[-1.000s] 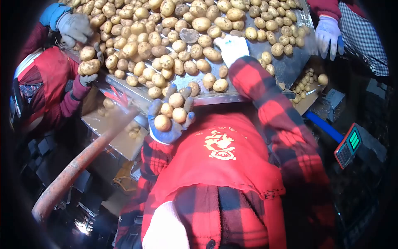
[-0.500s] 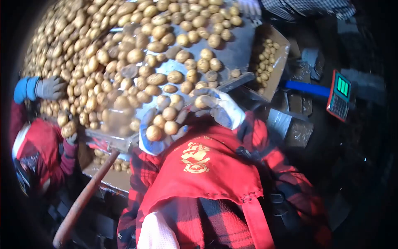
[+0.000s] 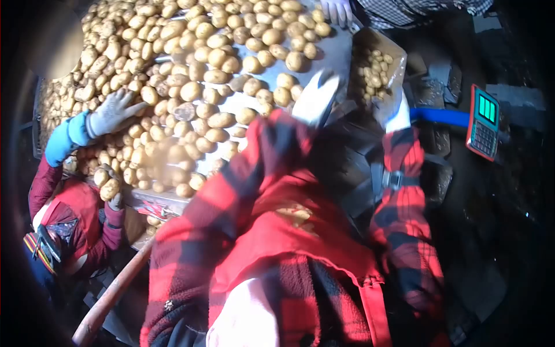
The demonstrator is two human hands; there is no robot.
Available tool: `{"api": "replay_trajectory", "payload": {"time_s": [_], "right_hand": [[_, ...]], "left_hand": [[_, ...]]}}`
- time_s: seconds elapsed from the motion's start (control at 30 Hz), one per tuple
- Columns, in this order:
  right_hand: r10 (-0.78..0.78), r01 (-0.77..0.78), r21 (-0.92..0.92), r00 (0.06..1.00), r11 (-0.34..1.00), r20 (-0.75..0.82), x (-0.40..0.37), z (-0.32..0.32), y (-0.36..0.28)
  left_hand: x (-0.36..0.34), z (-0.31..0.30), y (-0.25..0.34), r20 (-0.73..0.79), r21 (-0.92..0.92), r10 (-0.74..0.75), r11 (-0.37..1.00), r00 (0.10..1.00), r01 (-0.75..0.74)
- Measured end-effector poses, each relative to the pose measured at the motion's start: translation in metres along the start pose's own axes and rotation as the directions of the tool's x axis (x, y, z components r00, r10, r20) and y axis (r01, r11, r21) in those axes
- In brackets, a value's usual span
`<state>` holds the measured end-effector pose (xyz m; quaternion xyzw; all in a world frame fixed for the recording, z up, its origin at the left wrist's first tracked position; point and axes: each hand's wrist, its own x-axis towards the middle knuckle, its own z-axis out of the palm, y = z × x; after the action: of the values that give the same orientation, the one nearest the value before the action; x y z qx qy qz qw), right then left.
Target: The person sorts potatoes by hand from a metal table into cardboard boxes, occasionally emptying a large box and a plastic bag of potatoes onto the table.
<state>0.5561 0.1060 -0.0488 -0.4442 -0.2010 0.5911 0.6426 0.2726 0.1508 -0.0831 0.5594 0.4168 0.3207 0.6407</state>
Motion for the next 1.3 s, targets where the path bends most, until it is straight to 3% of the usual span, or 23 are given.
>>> {"api": "replay_trajectory", "payload": {"time_s": [0.03, 0.07, 0.1, 0.13, 0.17, 0.2, 0.23, 0.27, 0.33, 0.37, 0.4, 0.43, 0.47, 0.5, 0.57, 0.7, 0.73, 0.77, 0.8, 1.03, 1.13, 1.23, 1.3], "right_hand": [[0.072, -0.009, 0.176, 0.933, 0.984, -0.352, -0.026, 0.046, -0.009], [0.034, -0.117, -0.118, 0.839, 0.986, -0.543, -0.039, 0.066, -0.007], [-0.262, 0.072, -0.465, 0.896, 0.883, -0.359, -0.05, 0.024, 0.029], [-0.326, 0.253, -0.226, 0.862, 0.941, -0.389, -0.068, 0.072, 0.043], [-0.491, 0.155, -0.689, 0.81, 0.708, -0.322, -0.068, 0.07, 0.067], [-0.615, 0.242, -0.963, 0.779, 0.118, 0.12, -0.095, 0.113, 0.051], [-0.607, 0.287, -0.947, 0.731, -0.142, 0.312, -0.106, 0.126, 0.063], [-0.459, 0.363, -0.927, 0.81, -0.095, 0.365, -0.118, 0.145, 0.066], [-0.178, 0.371, -0.905, 0.895, -0.207, 0.408, -0.128, 0.173, 0.073], [-0.309, 0.532, -0.821, 0.761, -0.206, 0.57, -0.126, 0.175, 0.086], [-0.249, 0.576, -0.797, 0.757, -0.18, 0.604, -0.126, 0.182, 0.091], [-0.237, 0.589, -0.759, 0.724, -0.279, 0.648, -0.128, 0.184, 0.101], [-0.203, 0.613, -0.738, 0.714, -0.281, 0.67, -0.128, 0.183, 0.112], [-0.17, 0.637, -0.717, 0.702, -0.284, 0.691, -0.128, 0.18, 0.122], [-0.068, 0.637, -0.724, 0.736, -0.266, 0.673, -0.132, 0.175, 0.132], [0.014, 0.64, -0.706, 0.744, -0.303, 0.668, -0.132, 0.153, 0.155], [0.079, 0.629, -0.728, 0.769, -0.274, 0.635, -0.132, 0.151, 0.156], [0.06, 0.633, -0.707, 0.757, -0.315, 0.651, -0.131, 0.151, 0.157], [0.078, 0.632, -0.707, 0.76, -0.317, 0.645, -0.13, 0.152, 0.157], [0.164, 0.622, -0.72, 0.78, -0.308, 0.604, -0.129, 0.152, 0.155], [0.186, 0.612, -0.726, 0.79, -0.314, 0.585, -0.131, 0.152, 0.154], [0.236, 0.61, -0.707, 0.792, -0.359, 0.563, -0.131, 0.155, 0.148], [0.163, 0.65, -0.717, 0.759, -0.252, 0.63, -0.124, 0.149, 0.158]], "left_hand": [[-0.037, -0.036, -0.047, 0.03, -0.044, -0.042, 0.998, 0.999, 0.043], [-0.073, -0.071, -0.101, 0.059, -0.084, -0.084, 0.992, 0.995, 0.089], [-0.101, -0.061, 0.017, 0.113, -0.361, 0.133, 0.929, 0.985, -0.084], [-0.121, -0.063, 0.066, 0.124, -0.09, 0.021, 0.996, 0.992, -0.01], [-0.138, -0.076, 0.082, 0.099, 0.193, -0.074, 0.98, 0.992, 0.054], [-0.162, -0.08, 0.071, 0.031, -0.118, -0.154, 0.981, 0.988, 0.157], [-0.185, -0.087, 0.06, -0.005, -0.417, -0.27, 0.876, 0.963, 0.244], [-0.201, -0.097, 0.05, -0.044, -0.395, -0.287, 0.885, 0.957, 0.247], [-0.223, -0.106, 0.042, -0.179, -0.371, -0.311, 0.9, 0.933, 0.228], [-0.229, -0.109, 0.044, -0.274, -0.369, -0.318, 0.906, 0.908, 0.206], [-0.234, -0.114, 0.042, -0.308, -0.266, -0.266, 0.946, 0.914, 0.186], [-0.237, -0.119, 0.042, -0.339, -0.157, -0.208, 0.974, 0.917, 0.163], [-0.236, -0.12, 0.055, -0.363, -0.089, -0.267, 0.964, 0.893, 0.252], [-0.24, -0.125, 0.042, -0.334, -0.274, -0.307, 0.936, 0.891, 0.22], [-0.243, -0.138, 0.001, -0.351, -0.358, -0.262, 0.925, 0.899, 0.129], [-0.236, -0.145, 0.006, -0.295, -0.233, -0.327, 0.936, 0.898, 0.264], [-0.235, -0.153, -0.004, -0.273, -0.101, -0.285, 0.958, 0.919, 0.267], [-0.232, -0.17, -0.038, -0.259, 0.182, -0.178, 0.956, 0.949, 0.23], [-0.232, -0.175, -0.042, -0.255, 0.224, -0.172, 0.947, 0.951, 0.231], [-0.227, -0.172, -0.022, -0.244, 0.151, -0.243, 0.947, 0.939, 0.284], [-0.231, -0.15, 0.006, -0.24, -0.059, -0.25, 0.968, 0.938, 0.243], [-0.234, -0.142, 0.015, -0.272, -0.121, -0.258, 0.965, 0.927, 0.233], [-0.242, -0.143, 0.009, -0.299, -0.086, -0.199, 0.98, 0.933, 0.181]]}}
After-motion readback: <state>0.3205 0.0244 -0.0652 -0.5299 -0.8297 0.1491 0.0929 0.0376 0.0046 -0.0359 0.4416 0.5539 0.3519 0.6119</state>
